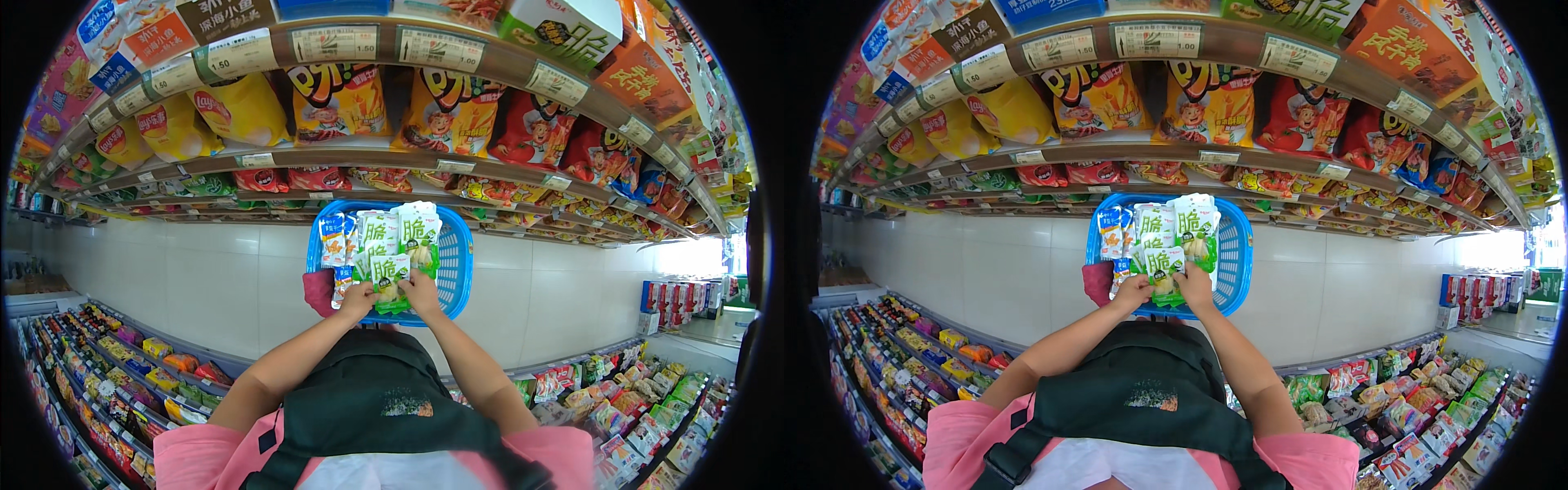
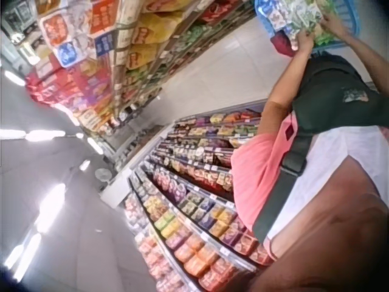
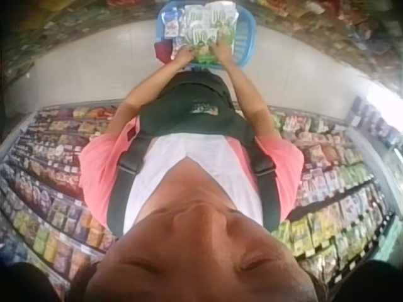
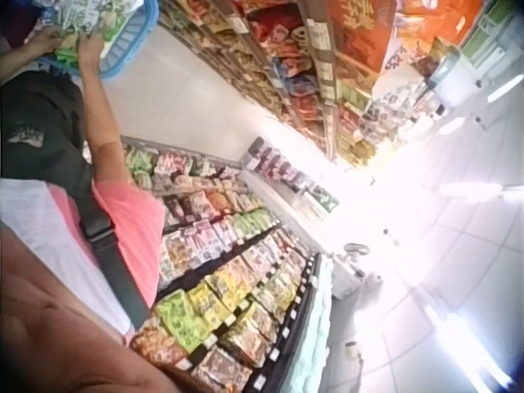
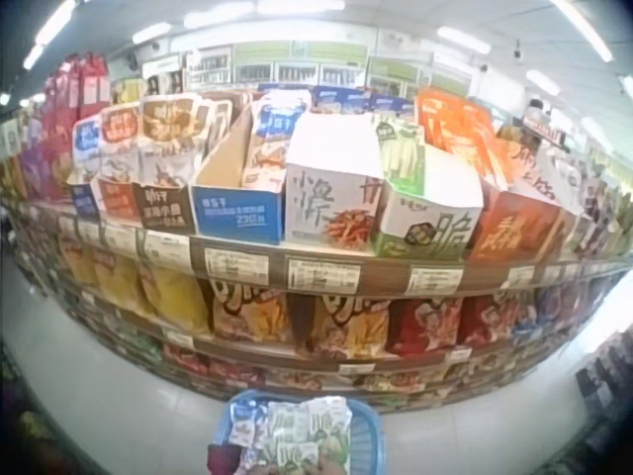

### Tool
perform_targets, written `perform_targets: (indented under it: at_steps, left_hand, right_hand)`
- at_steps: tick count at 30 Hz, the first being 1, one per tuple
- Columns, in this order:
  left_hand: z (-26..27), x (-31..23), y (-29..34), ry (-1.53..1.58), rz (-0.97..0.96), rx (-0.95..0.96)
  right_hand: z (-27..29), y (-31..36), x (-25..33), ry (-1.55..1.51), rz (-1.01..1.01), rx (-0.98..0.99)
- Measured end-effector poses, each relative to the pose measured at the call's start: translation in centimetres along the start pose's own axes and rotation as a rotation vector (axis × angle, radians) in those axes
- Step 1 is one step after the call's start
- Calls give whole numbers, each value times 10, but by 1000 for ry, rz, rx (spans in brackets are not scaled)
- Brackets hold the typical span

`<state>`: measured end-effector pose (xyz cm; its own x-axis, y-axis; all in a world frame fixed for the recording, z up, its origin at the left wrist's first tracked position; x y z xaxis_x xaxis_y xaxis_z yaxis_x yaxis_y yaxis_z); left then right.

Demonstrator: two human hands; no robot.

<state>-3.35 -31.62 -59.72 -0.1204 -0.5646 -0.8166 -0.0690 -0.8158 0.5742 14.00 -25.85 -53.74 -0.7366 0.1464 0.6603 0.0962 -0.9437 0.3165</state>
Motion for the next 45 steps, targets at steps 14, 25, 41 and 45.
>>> perform_targets:
  at_steps: [14, 25, 41, 45]
  left_hand:
    - [10, -15, 19, -451, -124, 8]
    - [56, -395, 151, -531, -690, 533]
    - [41, -744, 40, -1413, -975, -533]
    - [38, -745, 23, -1439, -1002, -507]
  right_hand:
    - [-4, 29, -4, 183, -18, 104]
    - [286, 53, 277, -92, 951, -444]
    - [488, -122, 437, 748, 505, -594]
    - [492, -119, 427, 705, 541, -589]
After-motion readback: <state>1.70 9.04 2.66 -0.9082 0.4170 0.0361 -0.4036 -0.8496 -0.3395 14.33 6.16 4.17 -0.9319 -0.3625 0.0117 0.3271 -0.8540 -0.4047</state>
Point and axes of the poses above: each hand's wrist, its own y-axis away from the middle knuckle, its own z-axis out of the back of the hand, x = y × z, the point moved 5 cm from there along -y, towards the middle knuckle, and after that the axes turned 1 degree about y, right-handed, at the moved point
